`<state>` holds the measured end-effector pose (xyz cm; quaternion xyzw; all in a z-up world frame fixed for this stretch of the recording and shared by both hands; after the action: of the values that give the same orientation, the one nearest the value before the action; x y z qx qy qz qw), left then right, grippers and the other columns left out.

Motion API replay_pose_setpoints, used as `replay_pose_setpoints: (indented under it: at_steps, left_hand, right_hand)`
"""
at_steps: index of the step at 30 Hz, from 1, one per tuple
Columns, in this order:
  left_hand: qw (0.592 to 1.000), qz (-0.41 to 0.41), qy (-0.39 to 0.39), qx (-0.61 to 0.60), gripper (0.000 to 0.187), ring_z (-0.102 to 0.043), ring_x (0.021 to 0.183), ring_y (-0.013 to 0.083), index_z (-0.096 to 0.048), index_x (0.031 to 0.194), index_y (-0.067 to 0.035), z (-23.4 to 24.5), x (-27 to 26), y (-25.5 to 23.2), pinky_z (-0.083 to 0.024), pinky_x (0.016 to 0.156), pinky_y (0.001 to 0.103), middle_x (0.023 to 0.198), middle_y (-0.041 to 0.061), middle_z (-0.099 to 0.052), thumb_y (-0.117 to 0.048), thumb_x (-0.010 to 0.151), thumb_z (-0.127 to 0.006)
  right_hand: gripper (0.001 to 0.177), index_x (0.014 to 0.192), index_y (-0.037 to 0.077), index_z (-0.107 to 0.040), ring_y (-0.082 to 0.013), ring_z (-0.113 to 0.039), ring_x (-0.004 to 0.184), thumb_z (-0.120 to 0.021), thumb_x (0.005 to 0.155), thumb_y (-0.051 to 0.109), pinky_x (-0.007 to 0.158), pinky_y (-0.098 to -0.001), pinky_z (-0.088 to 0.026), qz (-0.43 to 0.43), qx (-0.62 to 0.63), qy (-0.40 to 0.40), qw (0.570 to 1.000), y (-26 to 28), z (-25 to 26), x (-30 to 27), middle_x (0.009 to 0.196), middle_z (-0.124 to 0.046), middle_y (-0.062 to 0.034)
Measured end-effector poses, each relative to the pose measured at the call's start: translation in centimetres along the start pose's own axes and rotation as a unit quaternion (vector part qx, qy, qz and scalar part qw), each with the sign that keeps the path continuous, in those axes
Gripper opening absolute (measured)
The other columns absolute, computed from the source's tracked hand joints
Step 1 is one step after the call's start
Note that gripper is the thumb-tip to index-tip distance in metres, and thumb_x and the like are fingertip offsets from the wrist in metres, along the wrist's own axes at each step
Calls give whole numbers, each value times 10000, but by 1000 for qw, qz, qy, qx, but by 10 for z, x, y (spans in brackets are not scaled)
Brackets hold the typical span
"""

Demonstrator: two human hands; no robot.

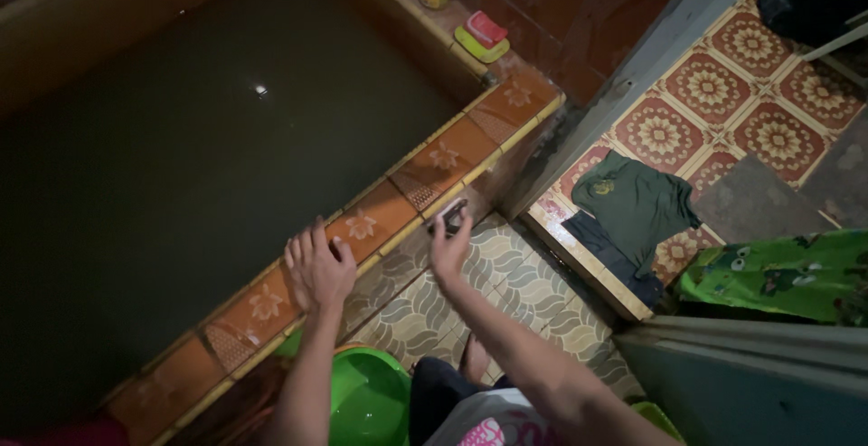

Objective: The person scrubs a tiled wall and the edge of a water tank using a brush and water from a pink scoop. They repeatedly wet the brush and scrub the surfaces, then rinse the brush in the tank.

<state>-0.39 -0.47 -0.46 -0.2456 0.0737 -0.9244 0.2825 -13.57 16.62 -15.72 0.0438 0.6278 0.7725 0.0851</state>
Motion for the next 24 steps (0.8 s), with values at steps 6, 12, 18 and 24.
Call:
replay_pose_setpoints:
  at_steps: [6,12,18,24]
  left_hand:
    - [999,-8,-36,-15,441,-566,1223,394,-627,1320,-19,-4,0,3,-339,1181,526,1277,207,-655,-225,939,-545]
    - [999,-14,-34,4,435,-576,1207,389,-628,1316,-1,-6,-3,4,-345,1178,529,1272,215,-653,-231,956,-549]
    - [998,-25,-53,-8,447,-579,1197,392,-632,1318,-1,-1,-6,7,-358,1159,537,1257,218,-656,-234,945,-553]
    - [999,-16,-25,15,440,-585,1202,386,-631,1331,-8,2,3,0,-374,1187,522,1269,213,-658,-238,965,-548]
  right_hand:
    - [574,1479,70,-405,-264,-699,1007,-652,992,247,896,-391,-548,13,43,-37,998,38,10,27,1152,-700,-178]
    - [502,1383,62,-507,-296,-683,1042,-727,978,260,906,-400,-525,8,-57,-47,997,-33,5,94,1178,-706,-207]
    - [635,1369,36,-469,-216,-687,694,-789,910,335,677,-388,-563,-34,-90,28,995,-27,-8,-9,912,-719,-159]
    - [747,1562,33,-413,-276,-625,901,-748,949,297,825,-371,-546,1,5,0,1000,-2,-2,11,1030,-673,-206]
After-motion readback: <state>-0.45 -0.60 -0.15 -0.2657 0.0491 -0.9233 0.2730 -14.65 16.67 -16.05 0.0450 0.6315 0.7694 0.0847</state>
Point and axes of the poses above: each hand's wrist, its own x-axis towards the middle knuckle, its own z-axis out of the back of the hand, y = z × x, the point moved 1 cm from there along x, towards the middle knuckle
